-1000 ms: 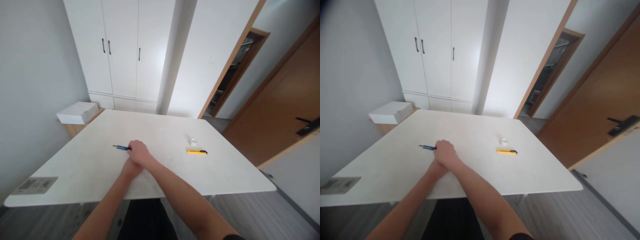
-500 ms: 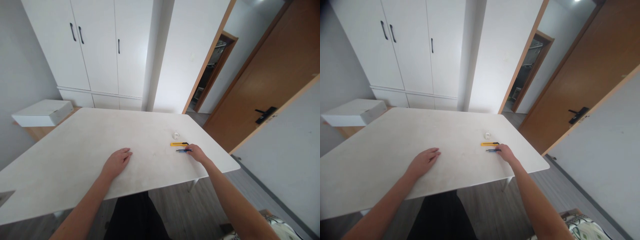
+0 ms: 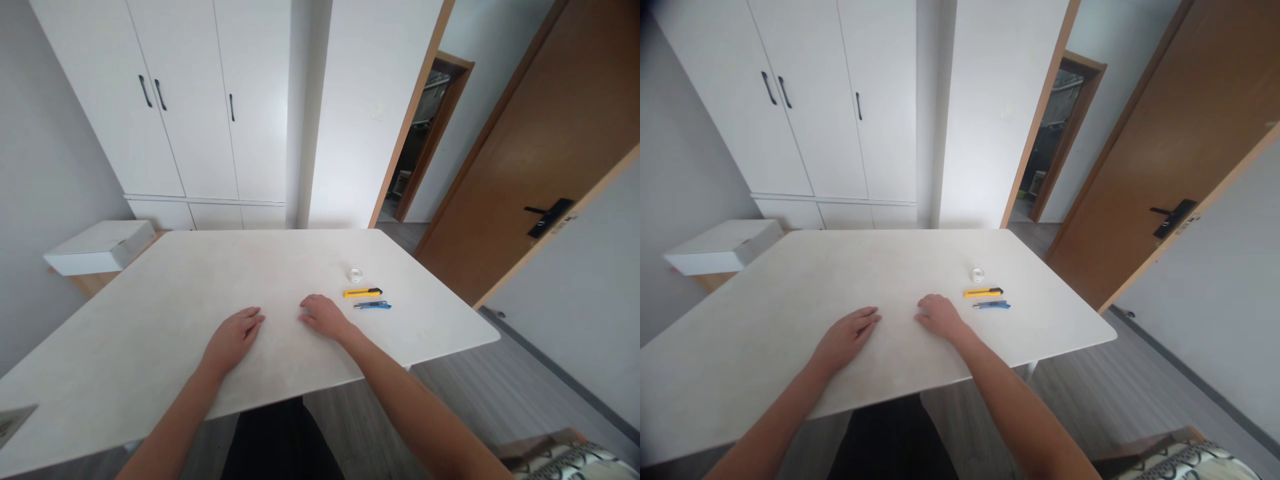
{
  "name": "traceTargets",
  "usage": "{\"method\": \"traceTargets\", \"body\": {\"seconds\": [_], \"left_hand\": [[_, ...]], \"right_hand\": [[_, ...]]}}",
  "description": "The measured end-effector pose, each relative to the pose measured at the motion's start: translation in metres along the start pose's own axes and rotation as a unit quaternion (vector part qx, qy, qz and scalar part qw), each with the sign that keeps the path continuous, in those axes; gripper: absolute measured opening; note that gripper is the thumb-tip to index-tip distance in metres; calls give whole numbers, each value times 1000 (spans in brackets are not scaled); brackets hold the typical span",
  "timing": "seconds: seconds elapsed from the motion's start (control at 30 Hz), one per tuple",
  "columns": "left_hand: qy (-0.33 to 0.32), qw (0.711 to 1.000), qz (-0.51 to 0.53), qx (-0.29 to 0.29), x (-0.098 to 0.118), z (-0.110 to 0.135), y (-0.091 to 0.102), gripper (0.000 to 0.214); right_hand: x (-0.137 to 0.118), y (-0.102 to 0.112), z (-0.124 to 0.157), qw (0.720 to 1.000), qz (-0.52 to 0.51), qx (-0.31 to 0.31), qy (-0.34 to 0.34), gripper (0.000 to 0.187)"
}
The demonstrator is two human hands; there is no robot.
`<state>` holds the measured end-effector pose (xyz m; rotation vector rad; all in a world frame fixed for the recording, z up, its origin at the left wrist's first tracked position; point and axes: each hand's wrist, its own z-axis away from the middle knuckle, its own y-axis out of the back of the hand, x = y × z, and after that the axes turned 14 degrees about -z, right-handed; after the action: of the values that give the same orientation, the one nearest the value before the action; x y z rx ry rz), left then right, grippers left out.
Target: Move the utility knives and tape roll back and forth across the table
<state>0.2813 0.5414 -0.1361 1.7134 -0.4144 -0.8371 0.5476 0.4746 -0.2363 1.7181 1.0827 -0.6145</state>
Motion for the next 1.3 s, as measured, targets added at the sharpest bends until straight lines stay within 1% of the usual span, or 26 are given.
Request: {"method": "traceTargets", "body": {"seconds": [0.07,0.17,0.37,0.67,1.3], "left_hand": [[3,1000,-5,1,0,0,0,41],[6,1000,-4,4,1,0,0,40],[15,1000,11,9,2,0,1,38],[9,1000,-5,-2,3,1,1,40],[9,1000,8,12,1,1,-1,39]], "right_hand": [[-10,-18,-7,999,34,24,-3,27],[-12,-29,-6,996,54,66,-4,29],[-7,-27,-1,997,44,63,0,28],[-6,-28,-2,997,39,68,4,28],[-8,-26,-1,997,38,66,0,28]]}}
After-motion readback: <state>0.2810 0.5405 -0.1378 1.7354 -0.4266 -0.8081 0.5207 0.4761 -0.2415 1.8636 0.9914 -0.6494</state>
